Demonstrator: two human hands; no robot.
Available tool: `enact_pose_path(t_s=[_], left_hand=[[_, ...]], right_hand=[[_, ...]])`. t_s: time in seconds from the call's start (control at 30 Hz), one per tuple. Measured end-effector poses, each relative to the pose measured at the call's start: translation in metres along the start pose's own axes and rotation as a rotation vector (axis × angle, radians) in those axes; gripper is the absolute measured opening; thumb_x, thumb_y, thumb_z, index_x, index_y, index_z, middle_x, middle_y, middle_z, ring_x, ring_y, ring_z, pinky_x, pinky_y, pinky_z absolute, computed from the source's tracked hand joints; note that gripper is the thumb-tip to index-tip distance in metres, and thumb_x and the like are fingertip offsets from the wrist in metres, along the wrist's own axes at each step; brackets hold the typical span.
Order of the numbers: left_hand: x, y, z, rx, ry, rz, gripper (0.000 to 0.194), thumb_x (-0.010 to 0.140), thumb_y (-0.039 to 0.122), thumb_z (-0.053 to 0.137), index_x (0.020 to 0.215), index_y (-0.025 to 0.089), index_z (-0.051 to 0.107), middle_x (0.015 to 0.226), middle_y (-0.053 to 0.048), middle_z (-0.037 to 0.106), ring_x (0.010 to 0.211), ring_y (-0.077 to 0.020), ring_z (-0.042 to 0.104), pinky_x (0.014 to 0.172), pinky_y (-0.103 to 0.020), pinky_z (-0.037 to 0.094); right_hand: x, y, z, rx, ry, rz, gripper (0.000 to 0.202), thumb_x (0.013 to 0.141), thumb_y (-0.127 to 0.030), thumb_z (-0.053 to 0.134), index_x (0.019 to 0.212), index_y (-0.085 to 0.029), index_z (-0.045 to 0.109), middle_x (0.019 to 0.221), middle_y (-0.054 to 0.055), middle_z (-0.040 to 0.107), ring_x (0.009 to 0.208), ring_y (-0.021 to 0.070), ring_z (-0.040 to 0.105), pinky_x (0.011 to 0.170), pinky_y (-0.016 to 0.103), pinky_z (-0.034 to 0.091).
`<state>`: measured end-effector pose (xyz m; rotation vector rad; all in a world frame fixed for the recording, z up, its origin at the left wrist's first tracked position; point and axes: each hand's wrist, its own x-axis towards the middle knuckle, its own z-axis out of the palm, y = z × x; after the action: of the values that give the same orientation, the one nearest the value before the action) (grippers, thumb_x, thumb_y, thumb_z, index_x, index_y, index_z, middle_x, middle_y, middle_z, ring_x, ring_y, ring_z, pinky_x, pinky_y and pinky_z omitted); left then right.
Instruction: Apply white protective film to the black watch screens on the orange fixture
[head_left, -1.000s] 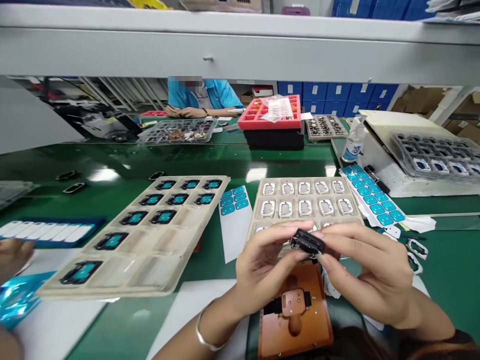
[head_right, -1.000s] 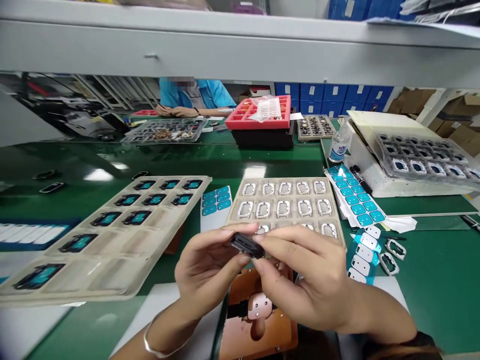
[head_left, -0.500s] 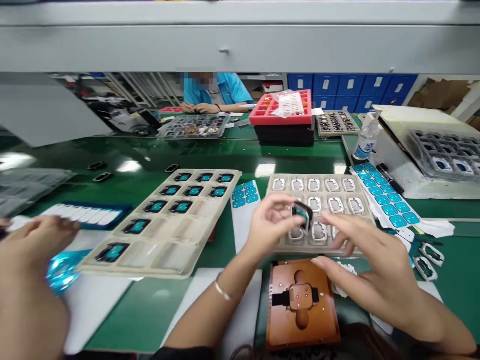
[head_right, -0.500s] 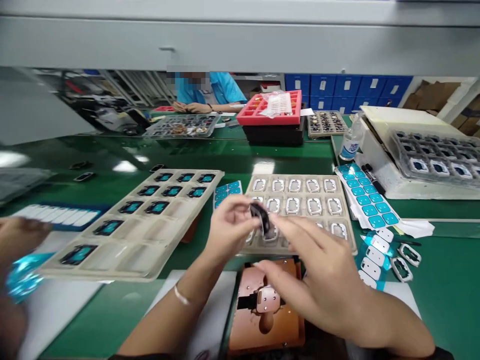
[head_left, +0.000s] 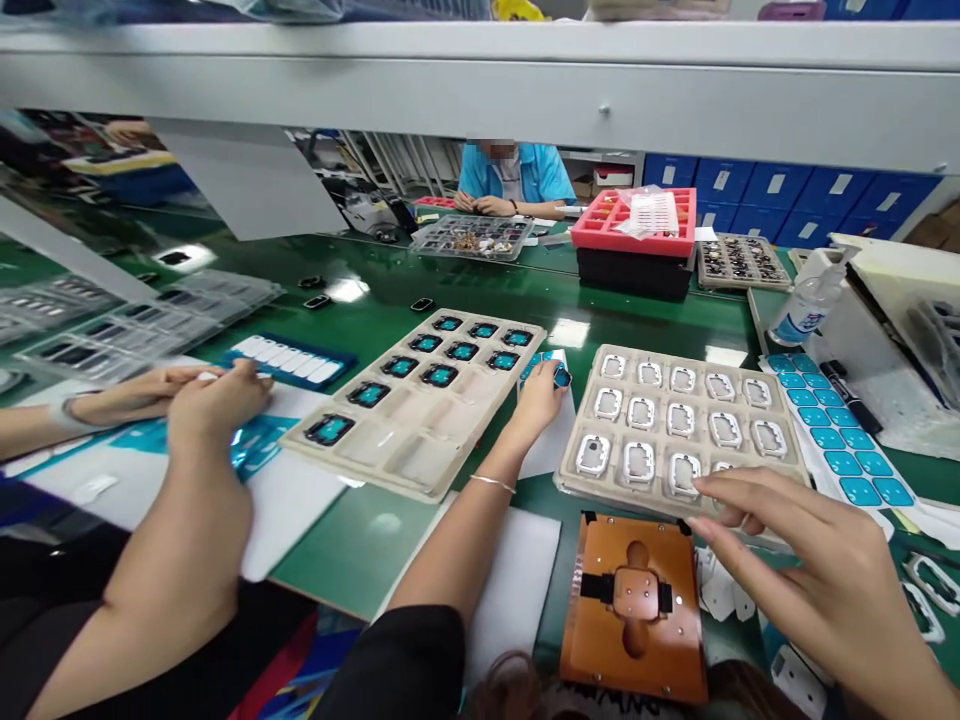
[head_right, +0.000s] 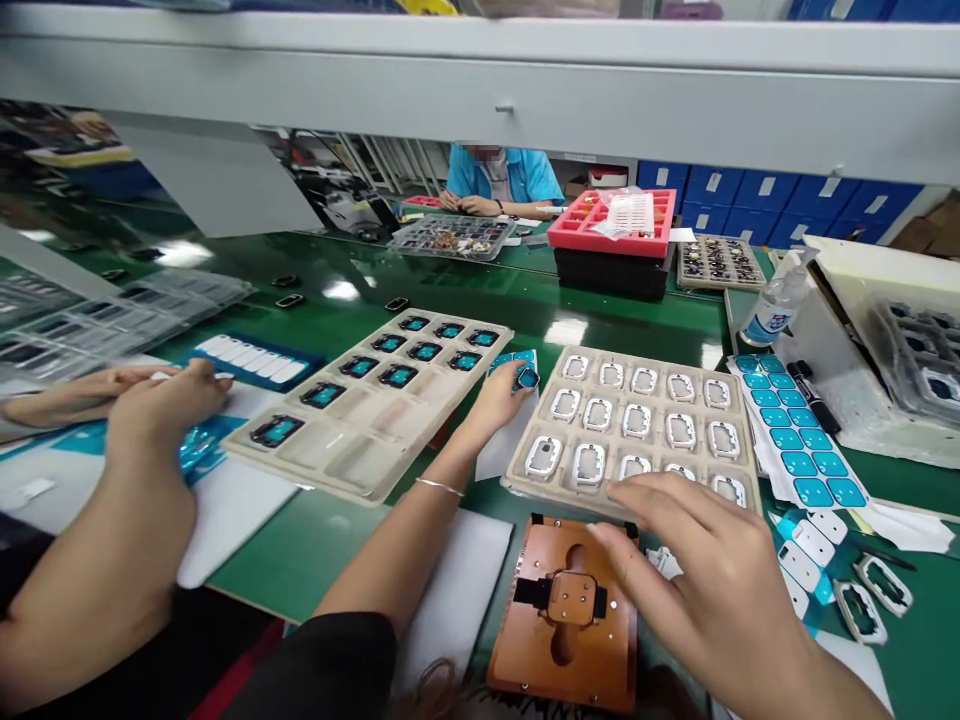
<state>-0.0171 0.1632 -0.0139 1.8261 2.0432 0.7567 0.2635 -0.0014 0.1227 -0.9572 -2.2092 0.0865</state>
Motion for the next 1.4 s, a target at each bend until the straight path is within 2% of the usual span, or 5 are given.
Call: enact_pose_path(t_s=[0.27, 0.6, 0.87, 1.2, 1.4], left_hand=[[-0.003, 0.001, 0.006, 0.213, -0.191, 0.031, 0.040, 0.088, 0.021, 0.057, 0.126, 0.010, 0.061, 0.137, -0.020, 0.056, 0.129, -0.0345, 0.054, 0.112, -0.047, 0.039], [-0.007, 0.006, 0.005, 0.389, -0.313, -0.074, 0.071, 0.097, 0.052, 0.035, 0.157, 0.017, 0.025, 0.167, -0.021, 0.010, 0.149, -0.0472, 0.021, 0.113, -0.065, 0.027], [-0.031, 0.012, -0.009, 0.461, -0.467, -0.078, 0.064, 0.096, 0.049, 0.039, 0.155, 0.025, 0.031, 0.166, -0.015, 0.019, 0.150, -0.0440, 0.023, 0.114, -0.064, 0.029], [-0.037, 0.018, -0.012, 0.459, -0.465, -0.057, 0.060, 0.097, 0.037, 0.041, 0.154, 0.024, 0.033, 0.166, -0.016, 0.021, 0.151, -0.0431, 0.023, 0.113, -0.064, 0.030], [-0.061, 0.027, -0.041, 0.317, -0.466, 0.026, 0.048, 0.091, 0.028, 0.051, 0.138, 0.019, 0.056, 0.148, -0.018, 0.052, 0.139, -0.0360, 0.047, 0.110, -0.049, 0.042]], right_hand=[[0.004, 0.000, -0.002, -0.008, -0.027, -0.021, 0.012, 0.097, -0.024, 0.058, 0.104, -0.019, 0.066, 0.091, 0.005, 0.075, 0.078, 0.0157, 0.072, 0.069, 0.026, 0.061], [0.004, -0.001, -0.002, 0.027, -0.021, -0.035, 0.011, 0.094, -0.022, 0.060, 0.103, -0.020, 0.067, 0.086, 0.004, 0.075, 0.076, 0.0174, 0.073, 0.068, 0.029, 0.062], [0.003, 0.001, -0.005, 0.010, -0.035, -0.057, 0.009, 0.095, -0.020, 0.060, 0.102, -0.020, 0.065, 0.087, 0.002, 0.075, 0.078, 0.0160, 0.073, 0.065, 0.026, 0.060], [0.001, 0.001, -0.018, -0.027, 0.032, 0.018, 0.005, 0.094, -0.020, 0.061, 0.094, -0.022, 0.066, 0.082, 0.002, 0.075, 0.069, 0.0161, 0.071, 0.061, 0.027, 0.057], [-0.004, 0.003, -0.030, -0.069, 0.068, -0.012, 0.011, 0.091, -0.015, 0.062, 0.093, -0.025, 0.065, 0.083, 0.002, 0.075, 0.068, 0.0187, 0.072, 0.059, 0.028, 0.057]])
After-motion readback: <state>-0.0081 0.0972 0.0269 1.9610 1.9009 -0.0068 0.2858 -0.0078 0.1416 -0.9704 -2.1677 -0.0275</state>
